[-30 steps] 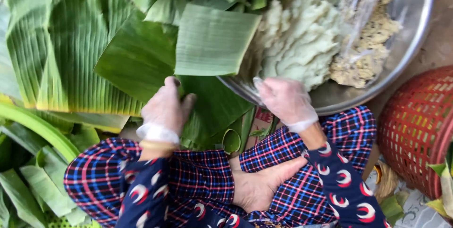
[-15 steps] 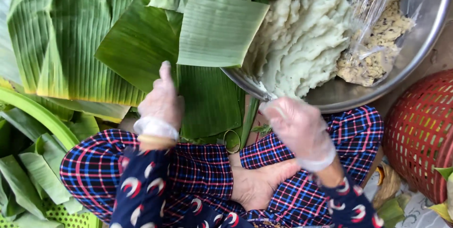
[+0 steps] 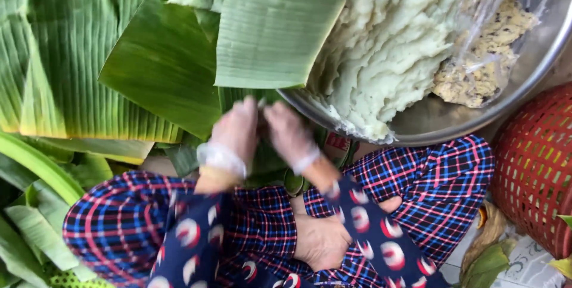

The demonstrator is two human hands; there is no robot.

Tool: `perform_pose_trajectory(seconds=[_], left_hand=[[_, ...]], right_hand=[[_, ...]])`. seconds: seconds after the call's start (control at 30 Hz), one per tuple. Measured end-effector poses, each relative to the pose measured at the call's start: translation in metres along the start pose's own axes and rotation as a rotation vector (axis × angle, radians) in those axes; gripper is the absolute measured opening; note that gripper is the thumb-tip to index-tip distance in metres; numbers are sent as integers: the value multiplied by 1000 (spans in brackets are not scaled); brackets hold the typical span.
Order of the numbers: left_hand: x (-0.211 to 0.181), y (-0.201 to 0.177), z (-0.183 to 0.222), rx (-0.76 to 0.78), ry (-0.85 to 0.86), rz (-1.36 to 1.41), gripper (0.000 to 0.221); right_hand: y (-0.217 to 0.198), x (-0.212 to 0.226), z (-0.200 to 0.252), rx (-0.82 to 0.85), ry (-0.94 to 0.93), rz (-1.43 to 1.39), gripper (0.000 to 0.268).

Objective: Wrapping dough and filling in banana leaves to prepare traditional food items

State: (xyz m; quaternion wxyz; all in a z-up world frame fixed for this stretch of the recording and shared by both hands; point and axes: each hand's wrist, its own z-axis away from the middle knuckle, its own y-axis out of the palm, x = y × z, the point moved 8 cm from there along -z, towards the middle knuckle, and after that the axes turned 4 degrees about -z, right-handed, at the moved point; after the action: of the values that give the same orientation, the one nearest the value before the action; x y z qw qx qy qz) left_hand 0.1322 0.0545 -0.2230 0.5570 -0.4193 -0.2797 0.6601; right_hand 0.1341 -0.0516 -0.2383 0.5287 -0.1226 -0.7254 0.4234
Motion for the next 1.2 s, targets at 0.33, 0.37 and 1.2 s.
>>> perform_pose_trajectory(seconds=[0.33, 0.37, 1.2], left_hand=[[24, 19, -13, 60, -122, 334, 48], [31, 29, -21, 47, -114, 223, 36], [26, -11, -6, 72, -230, 273, 45]], right_hand=[[-18, 6, -25, 30, -51, 4, 30], [-26, 14, -25, -64, -131, 140, 21], [-8, -4, 18, -39, 31, 75, 41]])
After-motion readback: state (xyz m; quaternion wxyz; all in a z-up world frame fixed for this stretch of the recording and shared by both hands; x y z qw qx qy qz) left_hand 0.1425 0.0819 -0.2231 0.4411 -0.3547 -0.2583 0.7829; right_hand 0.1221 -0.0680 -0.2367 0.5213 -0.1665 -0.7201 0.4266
